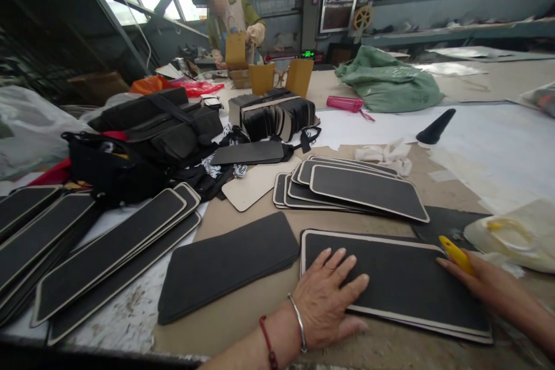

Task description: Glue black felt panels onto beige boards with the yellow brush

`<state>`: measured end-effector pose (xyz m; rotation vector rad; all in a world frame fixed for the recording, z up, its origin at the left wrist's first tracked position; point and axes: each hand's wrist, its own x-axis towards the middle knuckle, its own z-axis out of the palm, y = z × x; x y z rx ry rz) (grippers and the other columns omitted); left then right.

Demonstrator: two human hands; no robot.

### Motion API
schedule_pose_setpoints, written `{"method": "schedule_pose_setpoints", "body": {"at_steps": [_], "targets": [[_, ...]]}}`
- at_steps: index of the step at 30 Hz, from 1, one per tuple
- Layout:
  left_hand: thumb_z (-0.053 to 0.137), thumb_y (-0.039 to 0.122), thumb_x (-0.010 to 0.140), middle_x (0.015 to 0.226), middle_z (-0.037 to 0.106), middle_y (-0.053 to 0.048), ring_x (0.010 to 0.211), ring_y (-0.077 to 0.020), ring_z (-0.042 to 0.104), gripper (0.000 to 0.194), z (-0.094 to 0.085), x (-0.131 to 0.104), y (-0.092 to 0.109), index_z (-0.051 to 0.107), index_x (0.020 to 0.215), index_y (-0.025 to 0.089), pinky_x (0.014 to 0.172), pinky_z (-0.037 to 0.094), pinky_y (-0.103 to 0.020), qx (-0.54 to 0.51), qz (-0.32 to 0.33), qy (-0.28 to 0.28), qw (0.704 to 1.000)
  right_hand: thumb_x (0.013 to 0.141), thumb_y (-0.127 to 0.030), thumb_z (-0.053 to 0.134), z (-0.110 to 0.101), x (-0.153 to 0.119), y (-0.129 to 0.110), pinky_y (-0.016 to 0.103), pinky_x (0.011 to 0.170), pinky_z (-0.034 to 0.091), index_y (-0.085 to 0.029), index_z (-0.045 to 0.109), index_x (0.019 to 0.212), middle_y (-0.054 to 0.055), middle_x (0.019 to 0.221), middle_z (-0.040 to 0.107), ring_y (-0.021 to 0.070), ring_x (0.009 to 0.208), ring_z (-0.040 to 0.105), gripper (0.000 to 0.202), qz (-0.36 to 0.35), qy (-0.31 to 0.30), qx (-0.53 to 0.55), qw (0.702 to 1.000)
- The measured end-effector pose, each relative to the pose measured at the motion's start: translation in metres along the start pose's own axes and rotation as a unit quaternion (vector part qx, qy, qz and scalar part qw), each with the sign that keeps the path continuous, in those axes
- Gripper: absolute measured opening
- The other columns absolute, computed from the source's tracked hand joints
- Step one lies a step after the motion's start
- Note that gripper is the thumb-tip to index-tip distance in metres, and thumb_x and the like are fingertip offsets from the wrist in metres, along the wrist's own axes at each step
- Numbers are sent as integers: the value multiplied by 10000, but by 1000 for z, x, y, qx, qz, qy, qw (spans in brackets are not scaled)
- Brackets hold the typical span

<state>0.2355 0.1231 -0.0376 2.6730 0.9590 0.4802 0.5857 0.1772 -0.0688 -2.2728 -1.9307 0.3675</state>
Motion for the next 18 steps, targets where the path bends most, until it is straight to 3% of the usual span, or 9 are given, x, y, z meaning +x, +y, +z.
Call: {"method": "schedule_pose_setpoints", "body": {"at_steps": [3,10,15,18], "targets": [[312,551,853,1426,331,-103,1340,-246,216,593,4,-1,-1,297,1350,227,1096,180,-445,-13,-4,-24,1000,603,-624,370,-1,0,1,416,583,435,-280,436,630,96,554,599,313,578,590,351,31,-32,42,998],[294,509,875,1442,306,-88,1346,-236,200,559,10,-5,-9,269,1363,237,1101,150,-450,-8,-23,-33,999,613,-618,367,-2,-1,1,415,590,427,-280,447,644,95,570,606,326,605,592,349,30,-32,38,998],[285,521,873,1447,296,-87,1346,-233,198,571,12,-6,-11,247,1372,245,1096,152,-476,9,-24,-43,999,676,-549,369,-7,-4,-9,385,580,429,-259,459,676,96,602,620,309,635,609,304,26,-32,22,999],[358,513,856,1444,304,-76,1338,-247,223,577,16,-7,-10,239,1371,281,1076,166,-521,48,-15,-20,999,721,-516,376,-12,-11,-18,363,626,439,-241,487,724,85,686,640,291,713,618,296,5,-31,12,999]]}}
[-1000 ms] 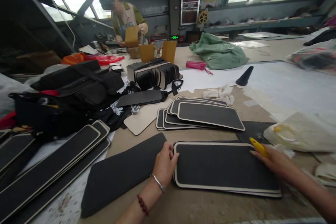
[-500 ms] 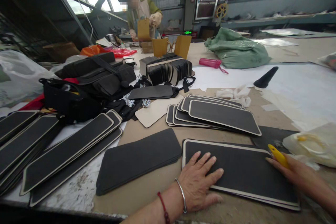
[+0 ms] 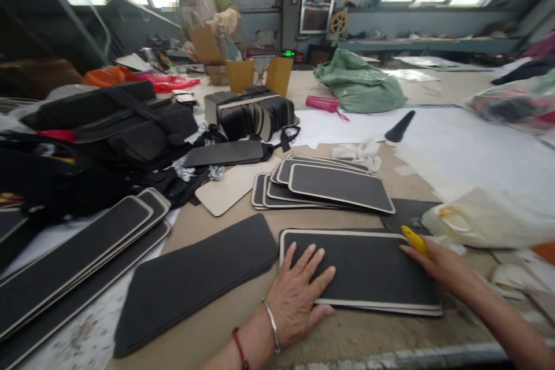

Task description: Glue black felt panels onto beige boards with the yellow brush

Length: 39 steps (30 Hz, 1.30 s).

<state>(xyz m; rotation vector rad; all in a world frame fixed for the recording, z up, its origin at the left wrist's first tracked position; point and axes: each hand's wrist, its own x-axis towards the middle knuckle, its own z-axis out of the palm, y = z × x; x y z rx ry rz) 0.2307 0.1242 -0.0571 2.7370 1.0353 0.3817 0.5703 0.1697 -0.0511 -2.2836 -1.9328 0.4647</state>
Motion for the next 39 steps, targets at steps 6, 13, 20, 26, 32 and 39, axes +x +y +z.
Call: {"method": "schedule_pose_setpoints", "body": {"at_steps": [6,13,20,26,32,39], "targets": [[502,424,809,1419,352,-77,1312,-311,257,621,12,2,-3,249,1367,323,1056,53,-564,134,19,79,988,838,-422,361,-2,-7,-7,288,717,422,-181,537,949,86,901,645,227,864,604,319,2,-21,-35,999],[528,431,779,1387,396,-101,1311,-333,237,639,12,4,-2,295,1359,293,1060,-7,-547,185,30,124,974,864,-398,384,-1,-7,-7,280,666,396,-149,549,932,97,856,635,232,826,604,306,13,-29,-55,998],[504,438,796,1388,398,-91,1310,-337,241,620,11,2,-1,293,1360,291,1058,-15,-556,177,25,124,976,868,-389,394,1,-4,-4,279,671,394,-151,554,914,101,860,643,232,839,605,290,14,-28,-66,997],[502,406,806,1408,367,-91,1322,-343,213,608,9,2,0,286,1362,291,1049,-42,-571,159,10,107,982,863,-392,384,-1,-6,-6,274,661,400,-171,546,914,83,854,653,219,814,614,279,2,-20,-69,997],[438,447,837,1415,358,-66,1337,-289,204,542,4,0,6,306,1345,309,1055,-99,-537,132,-1,85,988,830,-435,347,8,-1,7,306,591,402,-204,500,770,84,698,637,247,684,622,283,-21,10,-66,998],[368,335,889,1404,367,-92,1347,-230,200,444,12,0,17,332,1329,280,1092,23,-484,105,31,73,991,771,-505,380,17,10,24,321,523,383,-239,433,648,63,558,585,261,572,594,298,-36,16,-48,998]]}}
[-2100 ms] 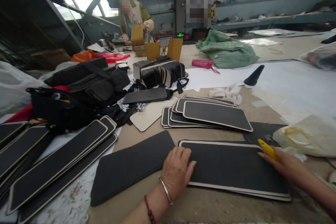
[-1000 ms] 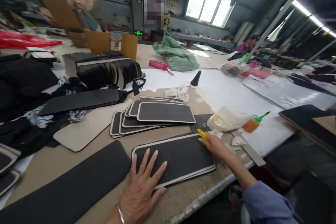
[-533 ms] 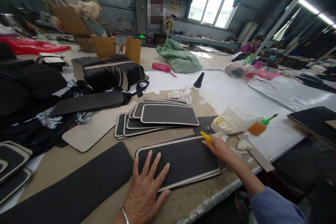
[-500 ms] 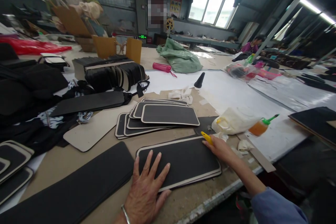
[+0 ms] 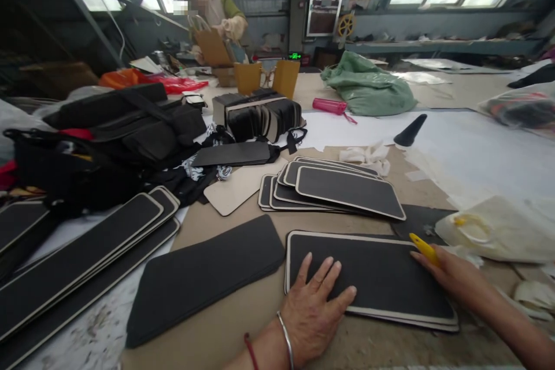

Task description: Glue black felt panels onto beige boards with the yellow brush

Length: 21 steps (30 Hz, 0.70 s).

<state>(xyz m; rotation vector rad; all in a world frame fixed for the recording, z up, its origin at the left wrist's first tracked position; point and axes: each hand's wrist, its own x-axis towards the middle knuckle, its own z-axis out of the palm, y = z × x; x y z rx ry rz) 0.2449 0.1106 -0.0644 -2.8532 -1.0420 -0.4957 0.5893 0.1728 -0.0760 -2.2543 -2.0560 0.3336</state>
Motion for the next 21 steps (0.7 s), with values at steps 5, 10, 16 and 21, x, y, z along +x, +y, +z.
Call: {"method": "schedule_pose_setpoints", "body": {"at_steps": [5,10,16,21], "targets": [[353,346,895,1403,366,-102,1339,-230,225,432,4,1,1,340,1323,290,1079,163,-471,-24,-14,-15,1000,794,-484,368,-5,1,-5,322,552,389,-236,426,666,73,592,593,258,600,598,285,12,-26,-23,999],[470,389,842,1392,380,-128,1303,-258,308,519,3,5,1,323,1333,305,1027,293,-478,-34,-49,-21,998,856,-395,366,-19,-8,-28,288,601,394,-196,488,793,87,732,632,232,715,618,241,20,-48,-60,997],[552,312,783,1369,416,-129,1258,-279,379,601,11,3,-2,324,1339,299,980,348,-489,-1,-30,14,999,843,-438,438,-32,-16,-37,269,604,391,-183,524,854,65,751,631,226,755,618,269,67,-19,-76,995],[521,382,799,1333,464,-110,1213,-276,429,532,9,5,-5,386,1307,304,953,359,-463,-5,-16,47,999,882,-450,345,-79,-52,-57,275,579,390,-191,512,876,60,712,618,221,700,603,309,73,62,-21,995]]}}
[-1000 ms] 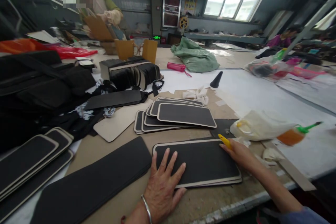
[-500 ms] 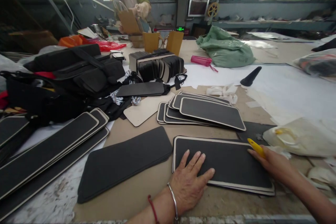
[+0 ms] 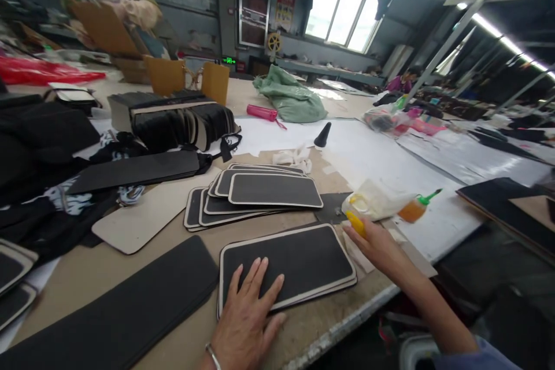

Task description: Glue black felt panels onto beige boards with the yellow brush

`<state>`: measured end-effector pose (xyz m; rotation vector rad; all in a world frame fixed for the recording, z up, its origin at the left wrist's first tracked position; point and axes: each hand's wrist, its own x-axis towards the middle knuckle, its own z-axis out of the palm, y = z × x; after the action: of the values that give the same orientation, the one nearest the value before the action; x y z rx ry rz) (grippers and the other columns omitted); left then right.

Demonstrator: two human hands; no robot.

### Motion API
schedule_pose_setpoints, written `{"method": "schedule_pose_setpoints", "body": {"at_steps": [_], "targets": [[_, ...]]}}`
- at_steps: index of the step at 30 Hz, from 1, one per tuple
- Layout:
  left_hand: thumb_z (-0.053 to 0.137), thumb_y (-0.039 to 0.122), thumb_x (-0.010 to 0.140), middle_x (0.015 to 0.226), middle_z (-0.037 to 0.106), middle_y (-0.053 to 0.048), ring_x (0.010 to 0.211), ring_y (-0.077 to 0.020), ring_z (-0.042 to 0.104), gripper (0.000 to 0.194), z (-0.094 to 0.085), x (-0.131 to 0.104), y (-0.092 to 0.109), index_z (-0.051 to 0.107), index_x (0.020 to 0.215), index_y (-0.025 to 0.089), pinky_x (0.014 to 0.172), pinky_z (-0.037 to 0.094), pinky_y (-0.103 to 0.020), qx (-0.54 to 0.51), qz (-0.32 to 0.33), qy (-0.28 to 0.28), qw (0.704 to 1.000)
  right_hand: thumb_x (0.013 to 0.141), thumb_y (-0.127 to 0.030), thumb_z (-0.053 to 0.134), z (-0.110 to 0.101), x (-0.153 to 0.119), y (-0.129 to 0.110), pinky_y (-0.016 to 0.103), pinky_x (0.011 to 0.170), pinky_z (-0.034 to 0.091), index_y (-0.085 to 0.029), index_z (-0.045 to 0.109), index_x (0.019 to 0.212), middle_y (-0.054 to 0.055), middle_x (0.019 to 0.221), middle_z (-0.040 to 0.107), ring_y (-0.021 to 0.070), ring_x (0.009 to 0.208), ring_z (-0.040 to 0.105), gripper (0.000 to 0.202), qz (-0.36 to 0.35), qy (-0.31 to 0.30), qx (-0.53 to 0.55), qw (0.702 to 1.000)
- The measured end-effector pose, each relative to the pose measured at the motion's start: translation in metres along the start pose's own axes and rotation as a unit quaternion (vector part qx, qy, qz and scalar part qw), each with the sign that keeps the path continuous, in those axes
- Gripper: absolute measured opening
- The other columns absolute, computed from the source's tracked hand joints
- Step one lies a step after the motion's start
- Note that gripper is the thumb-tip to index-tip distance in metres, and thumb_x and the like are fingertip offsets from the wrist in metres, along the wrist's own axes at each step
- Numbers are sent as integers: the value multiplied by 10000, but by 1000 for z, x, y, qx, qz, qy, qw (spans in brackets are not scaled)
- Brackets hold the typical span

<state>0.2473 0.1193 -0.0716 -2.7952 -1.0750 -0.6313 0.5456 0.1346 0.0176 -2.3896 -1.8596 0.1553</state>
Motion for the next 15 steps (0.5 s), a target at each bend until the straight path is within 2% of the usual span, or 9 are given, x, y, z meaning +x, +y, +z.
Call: {"method": "schedule_pose_setpoints", "body": {"at_steps": [3,5,7,9,13,15], "targets": [[496,404,813,1271,525,-102,1164,-282,473,435,-4,7,-1,472,1240,325,920,370,-483,-35,-21,-20,999,868,-528,358,-31,-24,-13,257,540,385,-224,506,839,19,646,592,182,591,566,340,-38,59,93,993],[496,378,818,1218,563,-98,1131,-282,498,365,-7,12,-1,526,1180,341,894,375,-501,-62,-47,-42,996,862,-567,353,-40,-34,-19,240,499,361,-239,496,756,-8,572,550,154,520,521,373,-60,76,103,990],[521,316,809,1183,581,-88,1104,-278,512,320,-11,18,-1,566,1123,358,877,373,-503,-90,-76,-63,991,872,-567,330,-40,-38,-24,238,478,324,-236,492,696,-12,544,522,141,495,485,409,-91,102,52,989],[544,260,795,1167,584,-76,1086,-272,516,309,-14,22,-1,592,1078,376,870,365,-499,-112,-100,-82,985,903,-501,301,-35,-37,-29,256,531,328,-221,508,675,10,583,528,152,551,486,416,-159,148,-27,976],[586,258,774,1141,583,-66,1067,-270,514,295,-19,28,-4,613,1037,389,865,353,-491,-134,-109,-98,980,924,-340,349,-27,-31,-43,342,776,337,-185,590,748,71,800,577,202,794,503,336,-298,234,-123,917],[597,273,767,1130,581,-66,1061,-268,512,298,-20,29,-5,611,1042,389,858,357,-484,-138,-102,-101,980,910,-368,395,-26,-29,-50,346,763,334,-192,628,868,81,850,574,211,806,499,295,-320,258,-153,899]]}}
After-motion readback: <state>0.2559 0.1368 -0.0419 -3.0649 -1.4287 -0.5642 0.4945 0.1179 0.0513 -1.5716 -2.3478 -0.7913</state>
